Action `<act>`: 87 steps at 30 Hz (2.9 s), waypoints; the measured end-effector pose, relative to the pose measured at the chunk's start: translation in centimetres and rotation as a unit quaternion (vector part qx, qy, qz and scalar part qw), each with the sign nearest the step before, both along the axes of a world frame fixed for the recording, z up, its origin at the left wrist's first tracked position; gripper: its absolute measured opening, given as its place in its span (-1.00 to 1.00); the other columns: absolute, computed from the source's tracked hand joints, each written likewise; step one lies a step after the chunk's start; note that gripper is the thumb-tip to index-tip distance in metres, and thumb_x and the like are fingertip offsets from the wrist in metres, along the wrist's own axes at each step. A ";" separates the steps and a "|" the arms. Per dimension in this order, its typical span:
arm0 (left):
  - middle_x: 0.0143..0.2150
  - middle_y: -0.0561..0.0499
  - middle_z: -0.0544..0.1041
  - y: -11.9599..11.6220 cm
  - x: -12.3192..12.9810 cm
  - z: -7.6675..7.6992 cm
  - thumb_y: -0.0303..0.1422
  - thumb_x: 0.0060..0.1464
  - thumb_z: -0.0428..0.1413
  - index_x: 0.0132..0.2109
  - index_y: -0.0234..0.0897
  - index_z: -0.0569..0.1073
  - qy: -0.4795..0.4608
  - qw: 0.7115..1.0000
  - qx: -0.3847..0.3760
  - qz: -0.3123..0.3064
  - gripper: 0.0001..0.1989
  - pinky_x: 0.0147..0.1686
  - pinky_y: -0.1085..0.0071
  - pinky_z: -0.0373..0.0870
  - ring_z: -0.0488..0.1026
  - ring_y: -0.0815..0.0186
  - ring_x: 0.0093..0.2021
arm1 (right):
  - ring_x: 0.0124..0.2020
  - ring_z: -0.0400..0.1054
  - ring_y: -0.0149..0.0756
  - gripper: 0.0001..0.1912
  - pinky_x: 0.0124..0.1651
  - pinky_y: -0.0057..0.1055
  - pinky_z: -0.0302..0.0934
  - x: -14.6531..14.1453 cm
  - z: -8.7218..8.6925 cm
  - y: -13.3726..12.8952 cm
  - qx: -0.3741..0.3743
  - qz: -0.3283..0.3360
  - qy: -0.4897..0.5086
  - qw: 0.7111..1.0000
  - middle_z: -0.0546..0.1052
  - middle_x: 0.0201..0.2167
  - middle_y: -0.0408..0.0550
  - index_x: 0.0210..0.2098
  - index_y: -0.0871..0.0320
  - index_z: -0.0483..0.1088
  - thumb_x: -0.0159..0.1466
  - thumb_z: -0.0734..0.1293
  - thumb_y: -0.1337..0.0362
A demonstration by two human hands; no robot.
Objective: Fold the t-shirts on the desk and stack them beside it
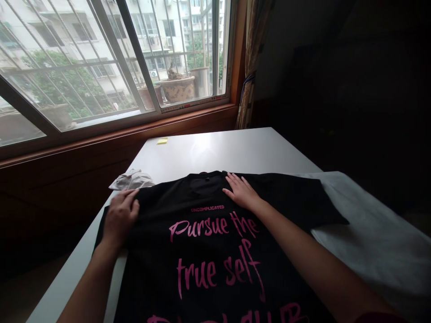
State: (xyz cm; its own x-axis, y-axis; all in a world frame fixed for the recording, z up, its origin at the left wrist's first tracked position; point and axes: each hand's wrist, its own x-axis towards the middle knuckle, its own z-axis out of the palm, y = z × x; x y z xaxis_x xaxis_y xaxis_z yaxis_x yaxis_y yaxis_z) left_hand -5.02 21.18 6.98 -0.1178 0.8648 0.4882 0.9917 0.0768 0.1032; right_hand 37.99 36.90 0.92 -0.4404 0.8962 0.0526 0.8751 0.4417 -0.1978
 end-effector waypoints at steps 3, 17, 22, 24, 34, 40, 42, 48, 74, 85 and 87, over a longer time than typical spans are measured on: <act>0.40 -0.15 0.34 2.6 5.7 -1.5 -0.21 0.37 -0.13 0.34 -0.29 0.37 0.038 0.988 -0.094 -0.120 -0.49 0.45 0.10 0.04 0.09 0.06 0.48 | 0.54 -0.22 -0.13 -0.23 0.52 -0.01 -0.30 0.4 -0.2 0.4 -0.004 0.009 0.001 1.000 -0.05 0.54 -0.01 0.51 0.13 -0.02 0.46 -0.04 -0.14; 0.55 -0.12 0.01 10.6 11.0 -5.6 -0.03 0.43 -0.23 0.49 -0.26 0.11 0.009 0.972 -0.218 -0.091 -0.35 0.45 0.01 -0.08 -0.07 0.11 0.54 | 0.53 -0.21 -0.16 -0.23 0.52 -0.03 -0.28 1.5 -0.5 1.9 0.008 0.008 -0.001 1.000 -0.06 0.54 -0.04 0.50 0.11 0.00 0.46 -0.02 -0.16; 0.53 -0.12 0.09 10.3 11.0 -6.0 -0.07 0.42 -0.18 0.47 -0.27 0.16 0.007 0.978 -0.188 -0.094 -0.38 0.46 0.02 -0.04 -0.02 0.10 0.53 | 0.53 -0.17 -0.16 -0.27 0.52 -0.05 -0.26 1.8 -0.7 2.0 0.020 0.006 0.008 1.000 -0.01 0.52 -0.01 0.49 0.14 0.05 0.47 0.00 -0.11; 0.51 -0.13 0.14 10.2 11.0 -6.1 -0.10 0.41 -0.15 0.44 -0.27 0.21 0.007 0.980 -0.172 -0.098 -0.41 0.45 0.01 -0.01 0.02 0.09 0.51 | 0.53 -0.16 -0.15 -0.28 0.52 -0.05 -0.25 1.9 -0.7 2.0 0.023 0.007 0.011 1.000 0.01 0.52 0.00 0.48 0.16 0.07 0.47 0.02 -0.10; 0.34 -0.11 0.44 9.7 10.5 -6.1 -0.26 0.38 -0.08 0.27 -0.32 0.45 0.005 0.990 -0.094 -0.108 -0.54 0.40 0.18 0.18 0.30 0.12 0.37 | 0.51 -0.11 -0.15 -0.34 0.51 -0.04 -0.18 2.2 -0.9 2.1 0.035 0.009 0.025 0.999 0.08 0.50 0.01 0.44 0.16 0.15 0.47 0.06 -0.03; 0.41 -0.15 0.34 10.1 10.4 -6.6 -0.24 0.39 -0.10 0.35 -0.30 0.37 0.017 0.987 -0.115 -0.109 -0.50 0.41 0.08 0.15 0.23 0.09 0.43 | 0.51 -0.09 -0.17 -0.36 0.51 -0.06 -0.16 2.2 -0.9 2.0 0.043 0.010 0.026 0.999 0.10 0.49 0.01 0.43 0.16 0.18 0.48 0.06 -0.01; 0.45 -0.14 0.28 10.0 10.4 -6.7 -0.21 0.40 -0.11 0.38 -0.29 0.32 0.021 0.986 -0.130 -0.106 -0.48 0.42 0.05 0.12 0.18 0.08 0.45 | 0.51 -0.08 -0.16 -0.36 0.51 -0.06 -0.16 2.2 -0.9 2.0 0.045 0.008 0.025 0.999 0.10 0.49 0.00 0.43 0.16 0.18 0.48 0.07 0.00; 0.51 -0.13 0.14 9.6 10.5 -6.6 -0.08 0.41 -0.16 0.45 -0.31 0.19 0.027 0.980 -0.168 -0.099 -0.38 0.45 -0.01 0.01 0.05 0.09 0.51 | 0.51 -0.09 -0.17 -0.35 0.51 -0.06 -0.17 2.1 -1.0 1.9 0.049 0.003 0.020 0.999 0.10 0.49 0.00 0.43 0.19 0.17 0.48 0.06 0.00; 0.53 -0.15 0.08 8.4 10.0 -5.9 -0.09 0.42 -0.17 0.46 -0.31 0.16 0.040 0.976 -0.192 -0.098 -0.38 0.45 -0.05 -0.05 -0.02 0.09 0.53 | 0.51 -0.09 -0.15 -0.34 0.51 -0.05 -0.17 2.2 -1.0 2.0 0.042 0.007 0.017 0.999 0.09 0.50 0.01 0.44 0.17 0.16 0.47 0.05 -0.01; 0.53 -0.14 0.04 -1.3 7.3 -6.8 -0.04 0.42 -0.15 0.50 -0.25 0.06 0.075 0.973 -0.182 -0.117 -0.34 0.45 -0.03 -0.01 -0.03 0.09 0.53 | 0.51 -0.09 -0.13 -0.35 0.50 -0.04 -0.16 2.1 -1.0 2.0 0.047 0.010 0.022 0.999 0.10 0.49 0.03 0.44 0.16 0.15 0.47 0.06 0.01; 0.54 -0.14 0.03 -2.5 7.4 -6.9 -0.03 0.41 -0.14 0.50 -0.25 0.05 0.075 0.974 -0.180 -0.119 -0.33 0.45 -0.03 0.00 -0.03 0.08 0.52 | 0.51 -0.08 -0.13 -0.36 0.50 -0.04 -0.15 2.1 -1.0 1.9 0.050 0.010 0.020 0.999 0.10 0.49 0.02 0.44 0.15 0.16 0.47 0.06 0.01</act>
